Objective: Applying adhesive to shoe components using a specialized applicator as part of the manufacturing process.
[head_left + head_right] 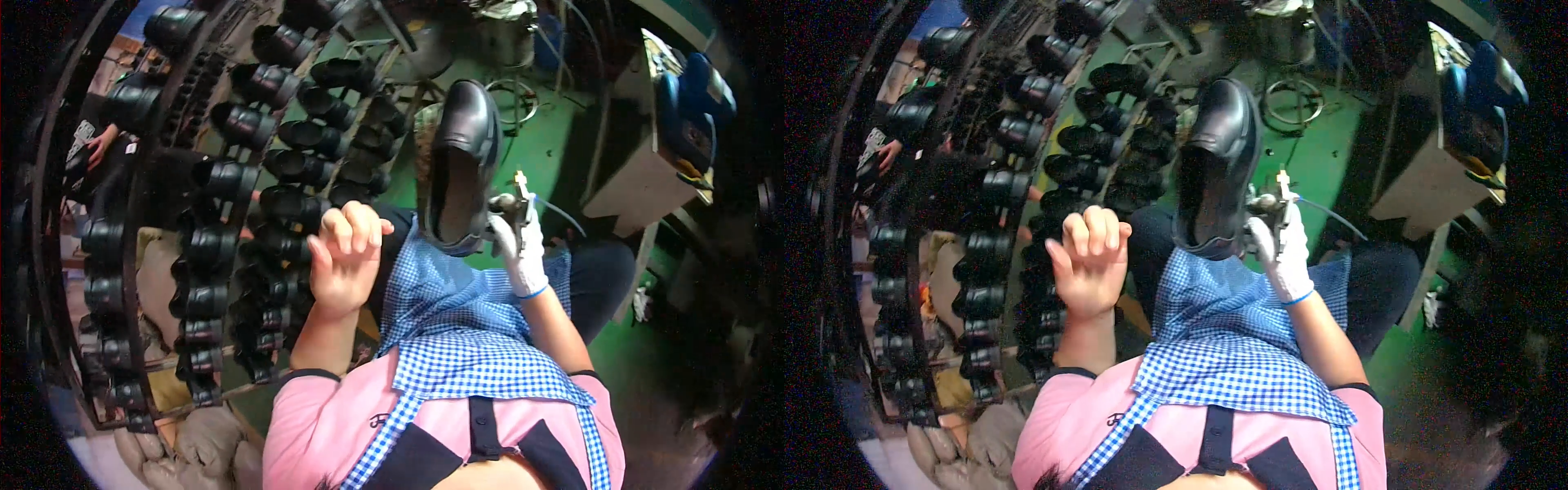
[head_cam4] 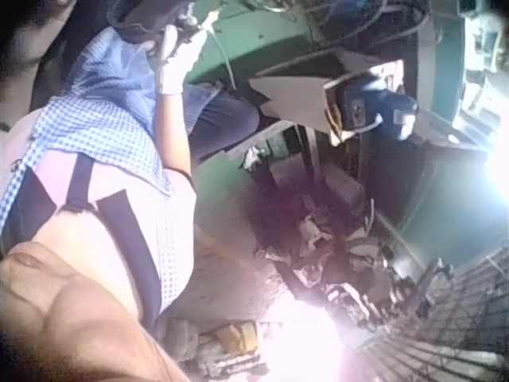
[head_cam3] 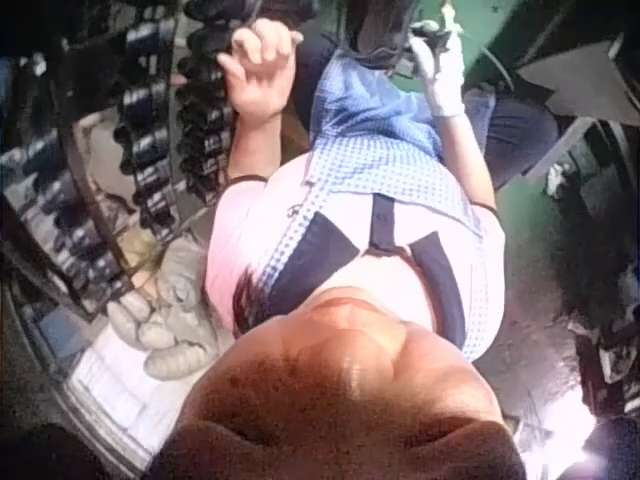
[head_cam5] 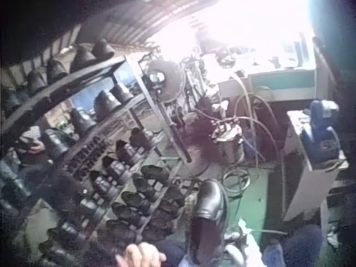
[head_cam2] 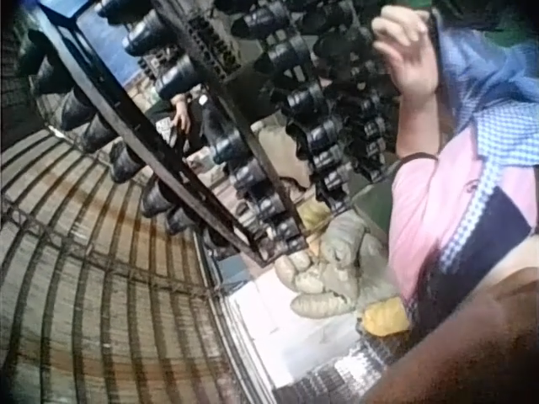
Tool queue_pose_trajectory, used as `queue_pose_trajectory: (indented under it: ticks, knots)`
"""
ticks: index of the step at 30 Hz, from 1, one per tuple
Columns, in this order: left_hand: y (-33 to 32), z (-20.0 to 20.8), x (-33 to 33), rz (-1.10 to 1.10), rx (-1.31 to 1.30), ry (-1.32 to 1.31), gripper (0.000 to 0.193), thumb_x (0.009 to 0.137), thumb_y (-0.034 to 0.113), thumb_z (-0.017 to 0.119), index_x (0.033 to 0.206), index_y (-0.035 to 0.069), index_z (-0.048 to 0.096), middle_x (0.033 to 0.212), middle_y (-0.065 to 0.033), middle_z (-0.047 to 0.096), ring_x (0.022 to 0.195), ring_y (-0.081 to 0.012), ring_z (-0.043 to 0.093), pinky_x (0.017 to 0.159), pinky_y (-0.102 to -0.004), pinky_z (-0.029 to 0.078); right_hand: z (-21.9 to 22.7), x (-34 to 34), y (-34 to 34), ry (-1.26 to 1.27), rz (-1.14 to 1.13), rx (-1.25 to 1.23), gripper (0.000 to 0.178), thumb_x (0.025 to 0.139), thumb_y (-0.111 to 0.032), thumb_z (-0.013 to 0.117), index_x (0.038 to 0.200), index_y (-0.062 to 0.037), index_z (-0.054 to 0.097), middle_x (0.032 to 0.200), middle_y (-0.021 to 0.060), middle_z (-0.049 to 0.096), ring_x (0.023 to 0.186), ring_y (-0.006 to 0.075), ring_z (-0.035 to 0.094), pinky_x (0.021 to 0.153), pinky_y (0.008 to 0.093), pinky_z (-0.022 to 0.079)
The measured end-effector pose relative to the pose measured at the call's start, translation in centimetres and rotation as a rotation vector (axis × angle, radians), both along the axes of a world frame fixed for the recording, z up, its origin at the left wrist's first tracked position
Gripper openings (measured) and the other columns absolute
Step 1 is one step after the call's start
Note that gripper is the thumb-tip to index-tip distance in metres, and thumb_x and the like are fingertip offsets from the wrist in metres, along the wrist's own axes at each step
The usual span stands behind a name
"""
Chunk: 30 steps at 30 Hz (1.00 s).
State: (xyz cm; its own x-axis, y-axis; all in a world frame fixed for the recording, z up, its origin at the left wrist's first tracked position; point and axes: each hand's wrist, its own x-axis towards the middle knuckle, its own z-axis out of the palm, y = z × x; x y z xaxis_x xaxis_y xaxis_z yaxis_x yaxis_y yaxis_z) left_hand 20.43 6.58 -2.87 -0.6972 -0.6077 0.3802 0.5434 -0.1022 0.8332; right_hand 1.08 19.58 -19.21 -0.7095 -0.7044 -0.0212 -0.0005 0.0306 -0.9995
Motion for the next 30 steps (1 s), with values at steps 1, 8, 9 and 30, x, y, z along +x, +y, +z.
queue_pose_trajectory:
  ticks: [1, 8, 9, 30]
  knots:
    - [-0.2, 0.3, -0.1, -0.063, 0.171, 0.092, 0.046, 0.105, 0.054, 0.042, 0.081, 0.016, 0.041, 0.082, -0.0007, 0.041, 0.083, -0.0174, 0.043, 0.093, -0.0372, 0.040, -0.3, 0.1, 0.1, -0.062, -0.019, 0.002, 0.039, 0.089, -0.017, 0.071, 0.124, -0.0052, 0.058, 0.109, 0.0126, 0.069, 0.093, 0.0233, 0.070, 0.083, 0.0342, 0.056]
    - [0.1, 0.5, -0.3, -0.194, 0.408, 0.198, 0.047, 0.106, 0.050, 0.045, 0.075, 0.016, 0.038, 0.074, 0.0015, 0.036, 0.072, -0.0132, 0.038, 0.071, -0.0297, 0.037, -0.6, 0.5, 0.6, -0.215, -0.063, 0.072, 0.052, 0.088, -0.020, 0.072, 0.136, -0.0079, 0.054, 0.109, 0.0119, 0.070, 0.092, 0.0215, 0.069, 0.081, 0.0337, 0.057]
    - [0.0, 0.6, -0.4, -0.222, 0.395, 0.206, 0.047, 0.106, 0.051, 0.045, 0.075, 0.016, 0.038, 0.074, 0.0017, 0.036, 0.072, -0.0125, 0.037, 0.070, -0.0295, 0.037, -0.1, 0.6, 0.8, -0.178, -0.040, 0.073, 0.054, 0.089, -0.019, 0.072, 0.138, -0.0072, 0.052, 0.111, 0.0125, 0.070, 0.095, 0.0221, 0.069, 0.083, 0.0341, 0.056]
    - [-0.7, -1.0, -0.7, 0.221, -0.469, -0.219, 0.038, 0.076, -0.022, 0.069, 0.087, 0.011, 0.052, 0.121, -0.0134, 0.045, 0.108, -0.0232, 0.052, 0.073, -0.0291, 0.058, -0.9, 0.2, 2.2, 0.215, -0.091, 0.071, 0.048, 0.096, -0.020, 0.067, 0.138, -0.0019, 0.052, 0.107, 0.0133, 0.068, 0.092, 0.0199, 0.067, 0.082, 0.0346, 0.055]
